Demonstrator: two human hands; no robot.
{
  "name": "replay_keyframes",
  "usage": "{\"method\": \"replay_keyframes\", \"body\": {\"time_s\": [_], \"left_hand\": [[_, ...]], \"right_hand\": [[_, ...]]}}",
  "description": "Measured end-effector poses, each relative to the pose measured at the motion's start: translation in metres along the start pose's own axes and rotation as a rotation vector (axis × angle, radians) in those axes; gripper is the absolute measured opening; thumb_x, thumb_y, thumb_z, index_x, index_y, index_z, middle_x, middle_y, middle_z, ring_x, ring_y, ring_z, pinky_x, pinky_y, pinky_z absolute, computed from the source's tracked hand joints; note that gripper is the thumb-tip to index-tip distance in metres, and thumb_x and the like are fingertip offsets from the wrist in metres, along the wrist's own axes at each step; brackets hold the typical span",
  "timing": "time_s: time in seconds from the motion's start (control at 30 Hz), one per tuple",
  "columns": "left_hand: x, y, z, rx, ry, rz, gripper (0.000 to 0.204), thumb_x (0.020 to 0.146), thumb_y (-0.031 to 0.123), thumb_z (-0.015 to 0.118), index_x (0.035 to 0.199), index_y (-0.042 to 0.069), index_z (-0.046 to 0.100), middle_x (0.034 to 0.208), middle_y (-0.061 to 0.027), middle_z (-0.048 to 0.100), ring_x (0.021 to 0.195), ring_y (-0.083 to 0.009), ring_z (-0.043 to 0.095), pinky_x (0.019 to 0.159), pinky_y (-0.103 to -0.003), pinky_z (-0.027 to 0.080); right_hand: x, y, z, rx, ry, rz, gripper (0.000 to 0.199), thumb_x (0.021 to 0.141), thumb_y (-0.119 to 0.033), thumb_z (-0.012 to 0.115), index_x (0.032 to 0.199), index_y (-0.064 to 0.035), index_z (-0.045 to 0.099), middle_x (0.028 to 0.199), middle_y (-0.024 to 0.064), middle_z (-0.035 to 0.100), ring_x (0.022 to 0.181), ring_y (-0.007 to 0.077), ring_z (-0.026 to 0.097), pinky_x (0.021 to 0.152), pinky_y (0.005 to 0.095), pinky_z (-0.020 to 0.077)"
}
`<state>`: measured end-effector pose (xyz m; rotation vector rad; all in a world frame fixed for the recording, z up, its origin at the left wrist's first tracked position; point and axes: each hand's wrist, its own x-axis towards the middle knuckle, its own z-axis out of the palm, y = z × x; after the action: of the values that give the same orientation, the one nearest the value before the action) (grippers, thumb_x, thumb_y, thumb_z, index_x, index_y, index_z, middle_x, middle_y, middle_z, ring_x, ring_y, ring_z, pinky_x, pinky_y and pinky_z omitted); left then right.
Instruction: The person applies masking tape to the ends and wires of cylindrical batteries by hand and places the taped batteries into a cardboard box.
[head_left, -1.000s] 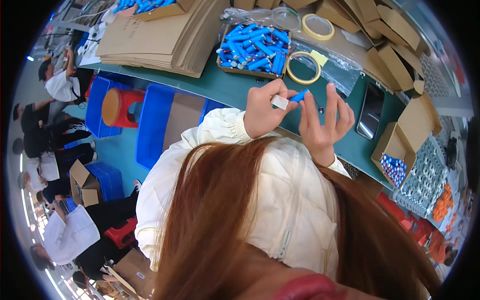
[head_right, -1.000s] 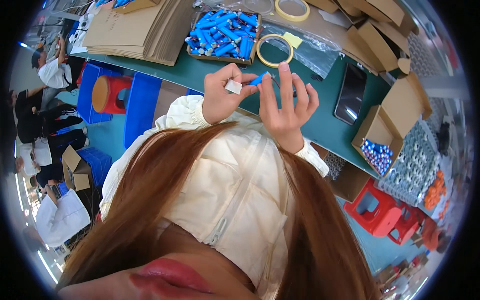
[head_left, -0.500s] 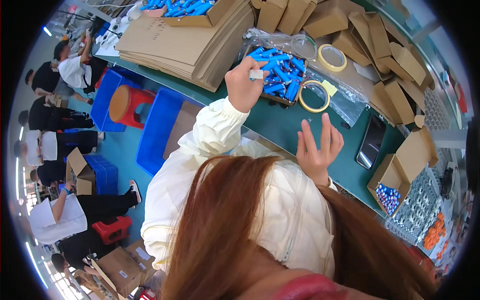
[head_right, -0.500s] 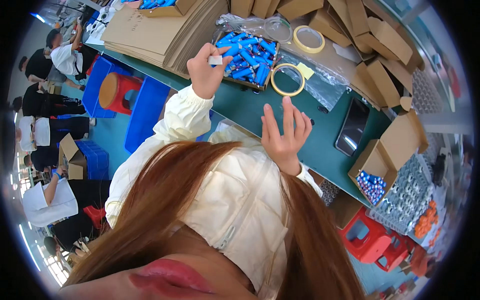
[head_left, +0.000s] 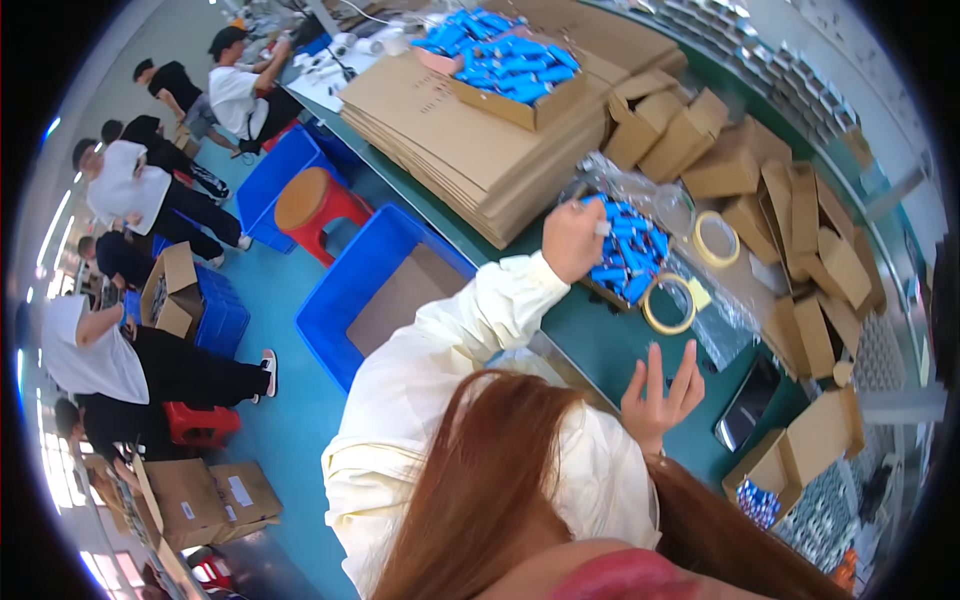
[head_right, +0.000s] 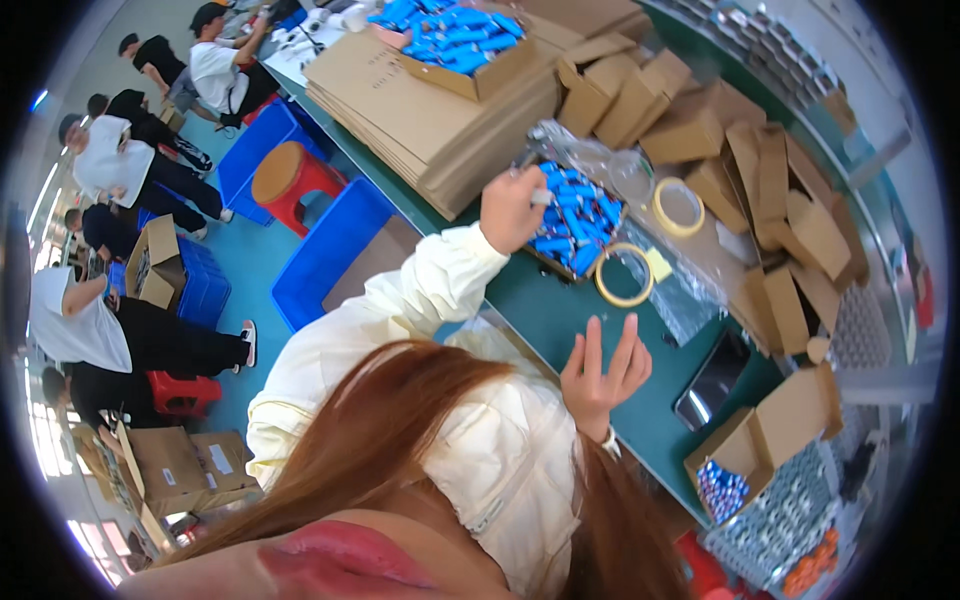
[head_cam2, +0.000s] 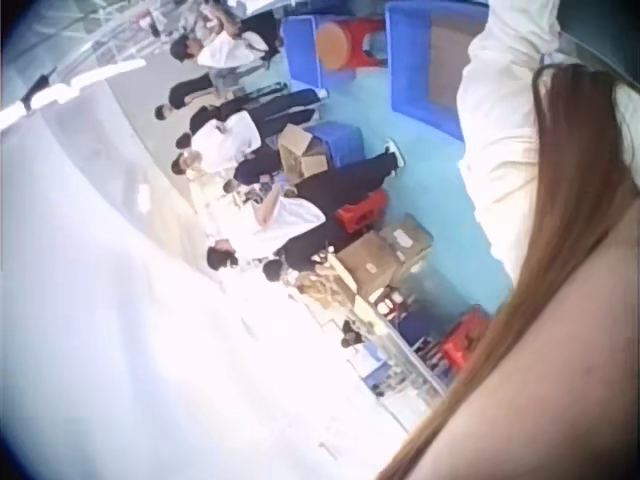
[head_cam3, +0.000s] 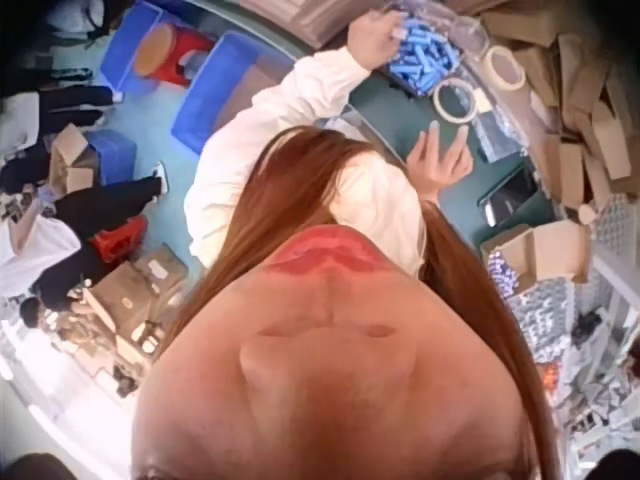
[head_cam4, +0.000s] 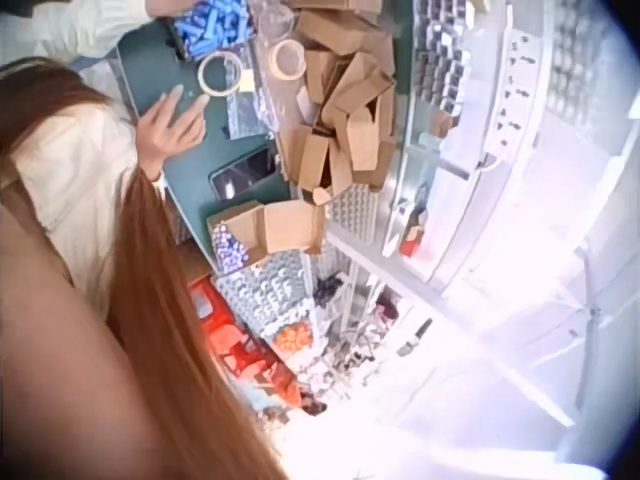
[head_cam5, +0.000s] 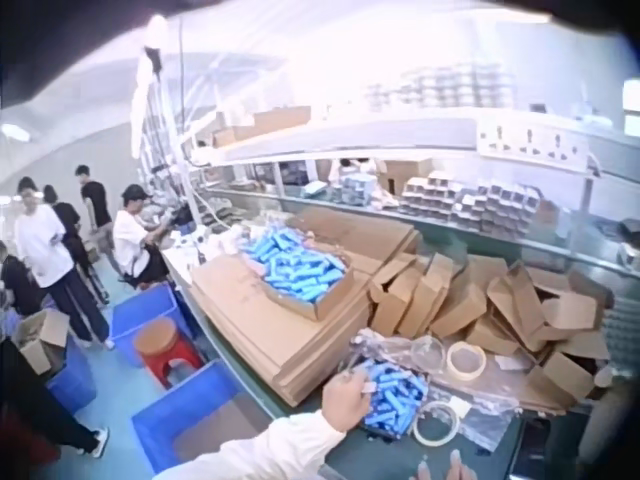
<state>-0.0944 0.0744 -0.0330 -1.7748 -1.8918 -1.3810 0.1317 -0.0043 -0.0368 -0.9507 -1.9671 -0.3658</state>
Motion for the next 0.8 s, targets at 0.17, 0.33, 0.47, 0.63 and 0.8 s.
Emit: {"method": "replay_keyframes", "body": {"time_s": [0.17, 0.33, 0.47, 0.63, 0.8], "left_hand": [[-0.002, 0.011, -0.017, -0.056, 0.1, 0.04, 0.017, 0.067, 0.009, 0.066, 0.075, 0.006, 0.051, 0.065, -0.0124, 0.055, 0.063, -0.0327, 0.055, 0.057, -0.042, 0.044], [-0.005, 0.055, -0.052, -0.426, -0.441, -0.14, 0.025, 0.071, 0.016, 0.07, 0.087, 0.004, 0.055, 0.071, -0.0115, 0.062, 0.065, -0.0264, 0.062, 0.057, -0.032, 0.047], [-0.015, 0.068, -0.055, -0.872, -0.811, -0.239, 0.017, 0.078, 0.012, 0.063, 0.09, 0.002, 0.057, 0.069, -0.0088, 0.062, 0.06, -0.0178, 0.062, 0.056, -0.027, 0.047], [-0.014, 0.082, -0.064, -0.933, -1.018, -0.07, 0.015, 0.086, 0.008, 0.051, 0.096, 0.001, 0.059, 0.07, -0.0077, 0.062, 0.066, -0.0137, 0.062, 0.061, -0.026, 0.048], [-0.018, 0.085, -0.06, -0.901, -1.012, -0.044, 0.015, 0.082, 0.005, 0.053, 0.094, 0.0, 0.061, 0.074, -0.0087, 0.064, 0.067, -0.0156, 0.063, 0.063, -0.027, 0.049]], "right_hand": [[0.002, -0.004, -0.001, 0.062, -0.035, 0.002, 0.025, 0.073, -0.009, 0.065, 0.098, -0.0062, 0.067, 0.123, 0.0215, 0.05, 0.095, 0.0328, 0.049, 0.078, 0.0397, 0.0415], [0.024, -0.006, -0.013, 0.292, -0.03, 0.14, 0.026, 0.071, -0.004, 0.064, 0.097, -0.0027, 0.066, 0.123, 0.0212, 0.05, 0.096, 0.0333, 0.051, 0.08, 0.0377, 0.0433], [0.034, -0.003, -0.014, 0.554, -0.05, 0.262, 0.024, 0.072, -0.002, 0.063, 0.096, 0.0005, 0.065, 0.112, 0.0192, 0.057, 0.091, 0.0298, 0.054, 0.08, 0.0351, 0.044], [0.035, -0.003, -0.011, 0.742, -0.095, 0.414, 0.023, 0.071, 0.0, 0.065, 0.094, 0.0029, 0.064, 0.084, 0.0136, 0.062, 0.073, 0.0253, 0.057, 0.067, 0.0314, 0.0448], [0.028, -0.004, -0.016, 0.781, -0.131, 0.609, 0.019, 0.071, 0.003, 0.066, 0.089, 0.0034, 0.065, 0.074, 0.0114, 0.061, 0.067, 0.0216, 0.057, 0.062, 0.0284, 0.0438]]}}
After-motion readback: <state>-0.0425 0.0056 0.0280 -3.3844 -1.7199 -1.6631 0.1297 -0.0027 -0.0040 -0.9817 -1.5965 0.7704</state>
